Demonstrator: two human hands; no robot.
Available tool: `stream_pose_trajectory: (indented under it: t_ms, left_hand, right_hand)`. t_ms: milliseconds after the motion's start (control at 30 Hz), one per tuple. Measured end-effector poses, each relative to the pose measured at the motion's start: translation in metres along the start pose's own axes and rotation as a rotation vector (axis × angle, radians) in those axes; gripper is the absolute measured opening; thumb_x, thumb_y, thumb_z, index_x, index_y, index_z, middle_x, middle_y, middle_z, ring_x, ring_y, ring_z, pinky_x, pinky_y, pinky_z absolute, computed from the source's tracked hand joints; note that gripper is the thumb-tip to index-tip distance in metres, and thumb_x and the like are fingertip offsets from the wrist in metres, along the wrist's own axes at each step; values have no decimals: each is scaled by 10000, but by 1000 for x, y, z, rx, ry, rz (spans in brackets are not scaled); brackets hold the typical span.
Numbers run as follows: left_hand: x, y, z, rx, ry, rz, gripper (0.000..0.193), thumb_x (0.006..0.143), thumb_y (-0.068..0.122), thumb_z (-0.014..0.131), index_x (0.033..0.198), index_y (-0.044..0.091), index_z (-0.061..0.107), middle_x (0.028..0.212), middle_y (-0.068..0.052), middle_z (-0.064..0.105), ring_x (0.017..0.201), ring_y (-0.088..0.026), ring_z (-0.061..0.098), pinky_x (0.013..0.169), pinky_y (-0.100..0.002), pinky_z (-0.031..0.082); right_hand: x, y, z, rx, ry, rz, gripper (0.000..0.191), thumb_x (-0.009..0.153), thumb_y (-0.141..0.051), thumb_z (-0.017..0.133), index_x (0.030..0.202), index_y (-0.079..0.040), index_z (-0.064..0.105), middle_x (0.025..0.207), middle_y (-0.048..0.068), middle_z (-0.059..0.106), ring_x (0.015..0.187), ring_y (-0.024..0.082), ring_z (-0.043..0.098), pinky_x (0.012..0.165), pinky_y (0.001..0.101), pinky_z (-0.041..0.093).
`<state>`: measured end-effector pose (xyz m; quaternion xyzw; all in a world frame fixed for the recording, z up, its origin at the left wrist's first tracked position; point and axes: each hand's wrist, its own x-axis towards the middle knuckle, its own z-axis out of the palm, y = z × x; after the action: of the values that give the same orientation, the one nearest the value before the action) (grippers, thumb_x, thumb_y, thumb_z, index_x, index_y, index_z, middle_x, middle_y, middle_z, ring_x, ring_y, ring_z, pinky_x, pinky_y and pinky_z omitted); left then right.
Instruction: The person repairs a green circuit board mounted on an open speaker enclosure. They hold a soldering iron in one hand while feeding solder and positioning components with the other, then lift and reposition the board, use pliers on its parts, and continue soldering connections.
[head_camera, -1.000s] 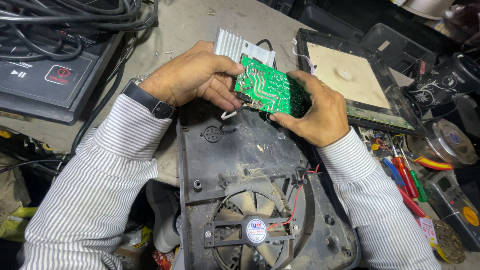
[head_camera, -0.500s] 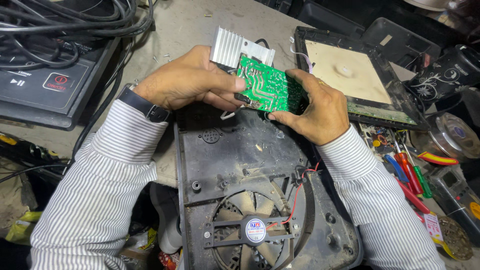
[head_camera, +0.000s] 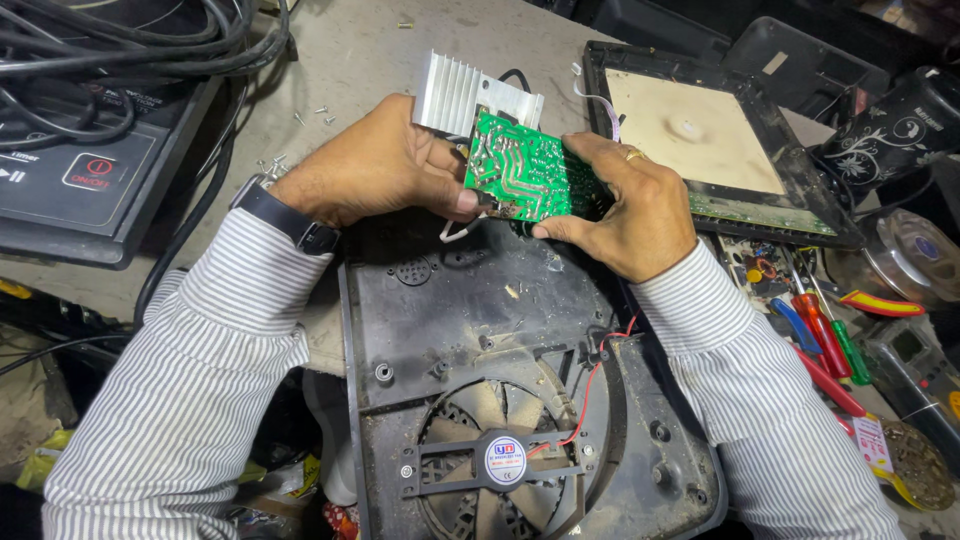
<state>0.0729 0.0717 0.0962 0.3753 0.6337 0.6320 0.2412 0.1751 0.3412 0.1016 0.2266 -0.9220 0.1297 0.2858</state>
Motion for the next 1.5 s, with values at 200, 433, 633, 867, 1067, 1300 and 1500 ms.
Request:
stream_pose_trajectory:
  t_ms: [200,433,633,867,1067,1300,1500]
  left_hand:
    - [2,-2,2,-91,-2,3,451,783,-99,742,1213,-48,616,964,-116,778,814,-147,760,740,-305,650]
    - [4,-4,5,-81,2,36,449,801,-96,752,1220,-94,591,974,-149,772,811,-161,745,727,-305,635]
    - [3,-3,6,-110,-8,60,523,796,-87,753,1270,-67,535,1014,-145,771,829,-157,756,737,-300,654]
    - [3,-2,7,-49,-18,39,551,760,-99,772,1261,-39,549,981,-121,762,818,-168,766,716,-316,667]
    - [7,-3,13,-114,-17,149,626,789,-94,785,1326,-69,465,899,-128,719,741,-160,716,636,-300,620]
    - [9,-10,12,-155,-8,228,606,786,-47,795,1316,-86,502,886,-140,738,721,-143,722,647,-272,595]
    - [15,-18,12,0,49,360,462,738,-19,857,1153,-115,678,994,-88,761,877,-88,716,819,-222,601]
  right_hand:
    - [1,1,1,57,-16,5,851,630,-361,998,1296,47,657,1300,219,694,1171,355,709,993,397,566]
    - [0,2,2,67,-17,40,846,628,-354,1008,1287,46,659,1302,220,697,1158,345,716,981,391,570]
    - [0,3,3,74,-16,44,858,616,-346,1012,1294,43,656,1302,218,697,1163,341,715,989,393,567]
    - [1,2,1,146,-57,81,894,614,-318,1010,1347,26,632,1265,199,721,1162,290,723,1006,368,557]
    - [1,3,2,267,-95,185,892,632,-255,999,1385,20,610,1230,163,745,1138,234,722,1008,352,556]
    - [4,0,3,494,-27,176,977,723,-280,969,1495,15,447,1399,158,621,1320,244,613,1122,366,504]
    - [1,-12,-2,-111,117,-66,837,711,-309,1024,1345,-13,563,1254,171,670,1159,337,697,1023,412,561]
